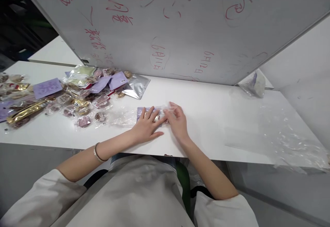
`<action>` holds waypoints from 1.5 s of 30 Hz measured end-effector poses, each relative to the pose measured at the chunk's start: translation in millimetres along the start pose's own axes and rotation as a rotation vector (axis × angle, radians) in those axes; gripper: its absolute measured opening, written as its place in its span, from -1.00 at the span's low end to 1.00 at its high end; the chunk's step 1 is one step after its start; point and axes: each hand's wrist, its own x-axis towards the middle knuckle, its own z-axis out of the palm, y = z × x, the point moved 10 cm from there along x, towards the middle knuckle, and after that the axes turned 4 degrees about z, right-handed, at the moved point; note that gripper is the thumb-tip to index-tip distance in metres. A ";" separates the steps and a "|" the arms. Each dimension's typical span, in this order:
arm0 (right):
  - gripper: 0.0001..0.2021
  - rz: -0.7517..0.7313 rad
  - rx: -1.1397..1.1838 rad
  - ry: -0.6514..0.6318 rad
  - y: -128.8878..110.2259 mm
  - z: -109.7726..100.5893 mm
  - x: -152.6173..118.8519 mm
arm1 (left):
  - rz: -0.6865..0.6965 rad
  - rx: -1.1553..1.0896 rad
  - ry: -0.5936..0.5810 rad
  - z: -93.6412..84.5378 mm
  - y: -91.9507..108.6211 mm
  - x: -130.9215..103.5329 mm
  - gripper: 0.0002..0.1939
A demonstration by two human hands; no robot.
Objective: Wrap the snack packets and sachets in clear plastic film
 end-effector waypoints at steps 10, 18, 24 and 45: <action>-0.38 -0.555 -0.889 -0.503 10.2 85.1 -39.1 | -0.486 -0.721 0.412 -63.6 -84.1 -105.2 -0.76; -0.45 -0.634 -1.005 -0.495 23.8 81.0 -31.8 | -0.925 -1.497 0.167 -9.7 -78.4 -140.0 -0.68; -0.52 -0.687 -1.081 -0.514 21.9 85.0 -41.2 | -0.569 -0.621 0.310 -41.3 -69.4 -89.5 -0.53; -0.59 -0.700 -0.921 -0.523 -5.2 25.8 -57.8 | 0.144 -0.180 0.074 -28.7 1.5 -15.4 -0.69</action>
